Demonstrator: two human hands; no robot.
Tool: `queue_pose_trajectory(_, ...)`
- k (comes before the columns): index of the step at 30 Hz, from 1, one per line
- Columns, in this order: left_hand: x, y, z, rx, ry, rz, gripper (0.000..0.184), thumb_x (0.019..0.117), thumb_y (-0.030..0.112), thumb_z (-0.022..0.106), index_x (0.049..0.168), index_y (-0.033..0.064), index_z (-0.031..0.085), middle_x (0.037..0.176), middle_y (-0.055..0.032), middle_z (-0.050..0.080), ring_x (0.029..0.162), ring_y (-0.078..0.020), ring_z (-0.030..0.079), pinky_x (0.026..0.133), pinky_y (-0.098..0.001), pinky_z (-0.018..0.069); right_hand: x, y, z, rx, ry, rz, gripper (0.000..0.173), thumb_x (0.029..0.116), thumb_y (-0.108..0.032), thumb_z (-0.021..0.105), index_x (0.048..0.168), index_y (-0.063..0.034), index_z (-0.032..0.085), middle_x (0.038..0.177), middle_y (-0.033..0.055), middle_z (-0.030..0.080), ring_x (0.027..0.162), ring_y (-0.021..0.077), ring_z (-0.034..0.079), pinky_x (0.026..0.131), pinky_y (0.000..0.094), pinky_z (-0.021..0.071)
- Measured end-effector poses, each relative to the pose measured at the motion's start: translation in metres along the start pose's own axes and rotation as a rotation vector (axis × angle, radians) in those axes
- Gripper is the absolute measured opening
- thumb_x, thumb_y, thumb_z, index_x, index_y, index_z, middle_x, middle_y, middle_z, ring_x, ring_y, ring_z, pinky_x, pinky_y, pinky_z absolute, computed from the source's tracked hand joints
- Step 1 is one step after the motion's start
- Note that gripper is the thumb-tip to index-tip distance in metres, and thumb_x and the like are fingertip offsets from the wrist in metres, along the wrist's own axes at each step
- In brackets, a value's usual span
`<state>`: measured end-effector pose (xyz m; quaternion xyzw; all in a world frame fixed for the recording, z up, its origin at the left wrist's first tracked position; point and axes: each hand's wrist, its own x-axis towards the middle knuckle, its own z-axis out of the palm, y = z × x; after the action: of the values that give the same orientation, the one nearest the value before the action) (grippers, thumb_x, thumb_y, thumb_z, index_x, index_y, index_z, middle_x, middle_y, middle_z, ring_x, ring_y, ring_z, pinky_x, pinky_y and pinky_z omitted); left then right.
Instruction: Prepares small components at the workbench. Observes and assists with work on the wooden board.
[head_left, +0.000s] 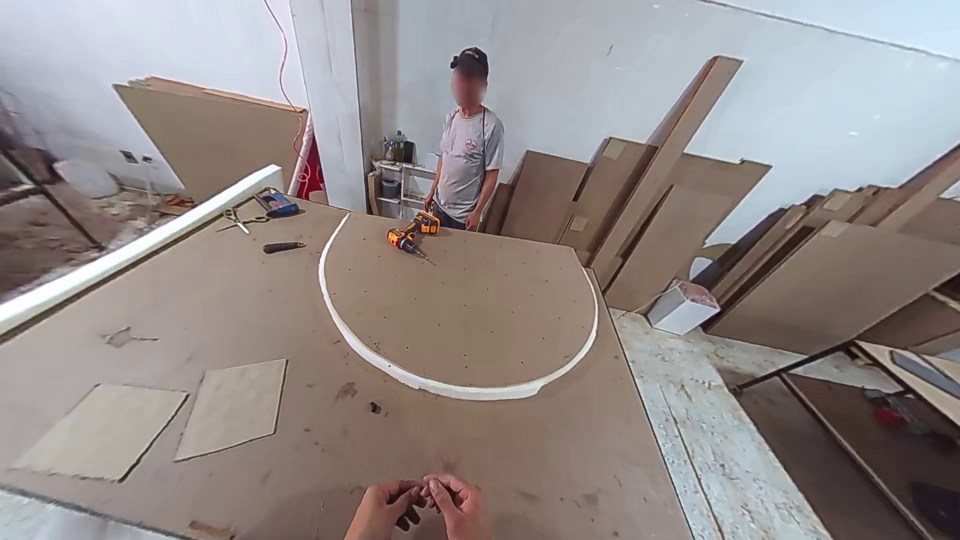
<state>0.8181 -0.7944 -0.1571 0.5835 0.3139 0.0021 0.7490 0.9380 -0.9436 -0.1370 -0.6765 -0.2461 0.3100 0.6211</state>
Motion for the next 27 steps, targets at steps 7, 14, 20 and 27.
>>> queue_pose_trajectory(7, -0.0004, -0.0008, 0.0003, -0.009, -0.003, -0.015, 0.024, 0.1043, 0.017, 0.06, 0.117, 0.0014, 0.073, 0.099, -0.0093, 0.079, 0.081, -0.0211, 0.077, 0.078, -0.0377, 0.0647, -0.0007, 0.0018, -0.0006, -0.003, -0.012, 0.027, 0.021, 0.1026, -0.011, 0.06, 0.112, -0.002, 0.077, 0.095, 0.0084, 0.078, 0.083, 0.0156, 0.074, 0.081, 0.0328, 0.0619)
queue_pose_trajectory(14, 0.0009, -0.0004, 0.0002, 0.0, -0.005, -0.005, 0.024, 0.1047, 0.017, 0.06, 0.117, 0.0017, 0.073, 0.1, -0.0096, 0.079, 0.081, -0.0214, 0.077, 0.077, -0.0377, 0.0648, -0.0004, 0.0007, -0.0017, 0.015, 0.002, 0.025, 0.021, 0.1025, -0.011, 0.061, 0.113, -0.0011, 0.076, 0.096, 0.0095, 0.078, 0.084, 0.0165, 0.074, 0.082, 0.0332, 0.0622)
queue_pose_trajectory(20, 0.0001, -0.0024, -0.0007, -0.017, -0.001, -0.006, 0.024, 0.1042, 0.017, 0.061, 0.117, 0.0011, 0.073, 0.099, -0.01, 0.079, 0.081, -0.0217, 0.077, 0.077, -0.0376, 0.0647, 0.0001, 0.0014, -0.0008, -0.002, -0.008, 0.014, 0.021, 0.1016, -0.011, 0.062, 0.113, -0.0026, 0.077, 0.096, 0.0084, 0.078, 0.084, 0.0162, 0.074, 0.082, 0.0337, 0.0624)
queue_pose_trajectory(27, -0.0011, -0.0062, -0.0003, -0.022, 0.002, -0.011, 0.023, 0.1043, 0.016, 0.06, 0.116, 0.0015, 0.074, 0.099, -0.0095, 0.079, 0.08, -0.0209, 0.077, 0.076, -0.0365, 0.0648, -0.003, 0.0082, -0.0009, 0.033, -0.034, 0.011, 0.021, 0.1006, -0.009, 0.063, 0.114, -0.0005, 0.076, 0.1, 0.0096, 0.078, 0.087, 0.0153, 0.074, 0.084, 0.0328, 0.0618)
